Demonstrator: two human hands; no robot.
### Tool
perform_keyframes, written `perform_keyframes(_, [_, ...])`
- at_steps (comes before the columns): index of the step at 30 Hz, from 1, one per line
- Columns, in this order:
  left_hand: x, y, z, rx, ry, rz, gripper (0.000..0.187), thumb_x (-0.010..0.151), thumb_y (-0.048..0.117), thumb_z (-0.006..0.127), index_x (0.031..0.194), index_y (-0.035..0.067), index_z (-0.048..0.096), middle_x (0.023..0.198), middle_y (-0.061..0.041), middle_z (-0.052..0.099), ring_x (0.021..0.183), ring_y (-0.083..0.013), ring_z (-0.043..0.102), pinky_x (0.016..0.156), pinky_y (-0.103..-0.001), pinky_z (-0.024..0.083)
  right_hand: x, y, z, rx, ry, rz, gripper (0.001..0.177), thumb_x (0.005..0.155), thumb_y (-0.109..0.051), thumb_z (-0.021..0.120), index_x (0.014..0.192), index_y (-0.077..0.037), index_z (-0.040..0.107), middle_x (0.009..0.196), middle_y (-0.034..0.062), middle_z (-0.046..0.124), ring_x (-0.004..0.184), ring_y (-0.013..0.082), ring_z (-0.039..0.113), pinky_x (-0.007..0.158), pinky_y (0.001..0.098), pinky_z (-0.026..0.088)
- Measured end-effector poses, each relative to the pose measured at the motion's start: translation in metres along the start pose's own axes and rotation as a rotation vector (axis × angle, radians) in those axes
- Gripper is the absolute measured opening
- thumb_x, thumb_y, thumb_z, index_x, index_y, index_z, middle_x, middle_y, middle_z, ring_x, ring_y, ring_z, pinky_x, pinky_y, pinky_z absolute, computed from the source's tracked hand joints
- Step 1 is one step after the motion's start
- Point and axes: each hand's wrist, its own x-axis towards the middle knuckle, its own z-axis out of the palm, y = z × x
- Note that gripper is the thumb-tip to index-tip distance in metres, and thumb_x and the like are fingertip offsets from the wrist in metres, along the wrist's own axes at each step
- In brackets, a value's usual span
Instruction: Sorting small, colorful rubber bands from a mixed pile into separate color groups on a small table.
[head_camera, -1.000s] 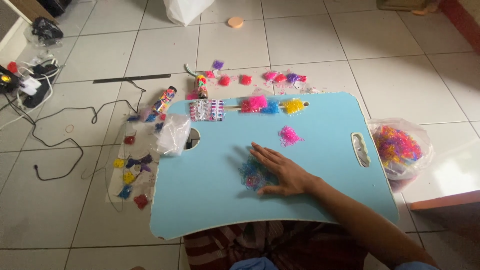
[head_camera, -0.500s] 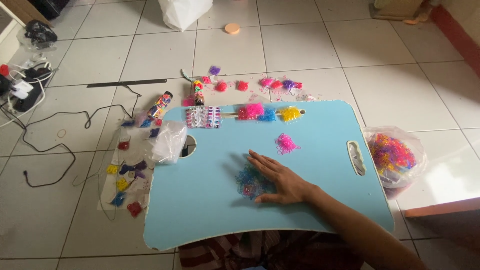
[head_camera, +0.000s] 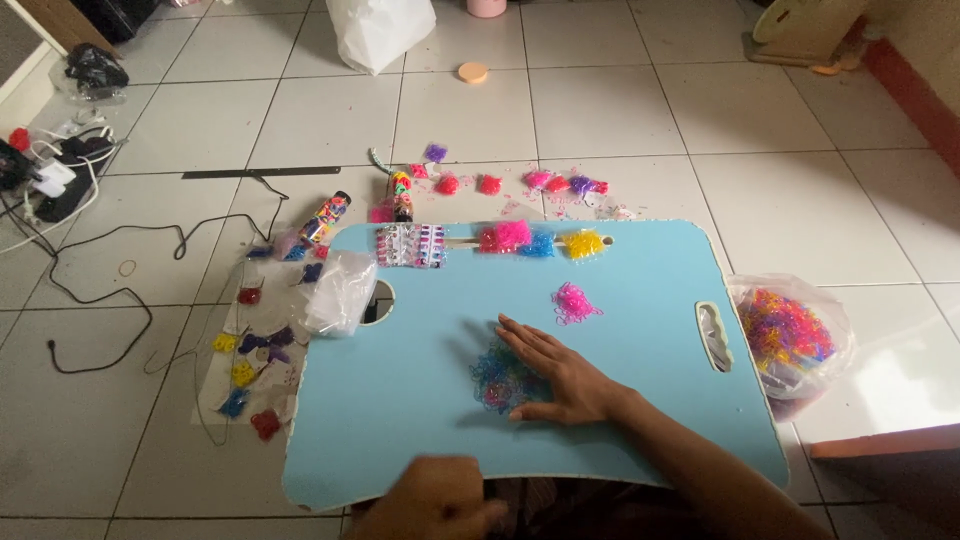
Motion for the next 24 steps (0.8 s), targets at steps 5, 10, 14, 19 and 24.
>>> perform_keyframes(5, [0.115, -0.02, -0.034, 0.122, 0.192, 0.109, 0.058, 0.085, 0.038, 0.085, 0.05, 0.016, 0.043, 0.043, 0.004, 0.037, 0.041, -0.0095, 0.022, 0.04, -0.029, 0.022, -0.001, 0.003, 0.005, -0.038, -0.017, 0.031, 0.106, 0.085, -0.062, 0.07, 0.163, -0.017, 0.014, 0.174, 0.0116, 0.01, 0.158, 0.0397, 0.019, 0.121, 0.0661, 0.026])
perform_keyframes(10, [0.181, -0.067, -0.033, -0.081, 0.322, 0.086, 0.052, 0.102, 0.043, 0.067, 0.064, 0.014, 0.047, 0.04, -0.001, 0.036, 0.039, -0.0077, 0.034, 0.046, -0.026, 0.033, -0.005, 0.003, 0.005, 0.006, 0.099, -0.038, 0.107, 0.084, -0.06, 0.075, 0.163, -0.009, 0.024, 0.168, 0.0216, 0.027, 0.152, 0.0434, 0.028, 0.119, 0.0609, 0.031])
perform_keyframes(14, [0.196, -0.099, -0.028, -0.095, 0.372, 0.071, 0.045, 0.106, 0.041, 0.059, 0.071, 0.014, 0.05, 0.044, 0.002, 0.036, 0.042, -0.0089, 0.038, 0.048, -0.026, 0.036, -0.004, -0.004, 0.001, 0.024, 0.106, -0.021, 0.108, 0.083, -0.058, 0.077, 0.163, -0.008, 0.024, 0.168, 0.0219, 0.026, 0.152, 0.0437, 0.029, 0.117, 0.0617, 0.033])
perform_keyframes(19, [0.198, -0.107, -0.026, -0.021, 0.334, 0.121, 0.042, 0.108, 0.037, 0.057, 0.073, 0.013, 0.055, 0.042, -0.003, 0.041, 0.04, -0.009, 0.038, 0.046, -0.025, 0.037, -0.005, -0.002, 0.001, 0.001, 0.105, -0.03, 0.108, 0.085, -0.059, 0.075, 0.163, -0.008, 0.022, 0.169, 0.0197, 0.023, 0.153, 0.0413, 0.025, 0.119, 0.0604, 0.03])
perform_keyframes(24, [0.197, -0.105, -0.026, -0.031, 0.305, 0.109, 0.038, 0.11, 0.035, 0.053, 0.08, 0.012, 0.059, 0.042, -0.006, 0.045, 0.04, -0.0098, 0.04, 0.048, -0.026, 0.039, -0.002, -0.003, 0.001, -0.025, 0.083, -0.064, 0.109, 0.085, -0.059, 0.076, 0.162, -0.005, 0.021, 0.167, 0.0237, 0.025, 0.153, 0.0441, 0.024, 0.119, 0.0616, 0.03])
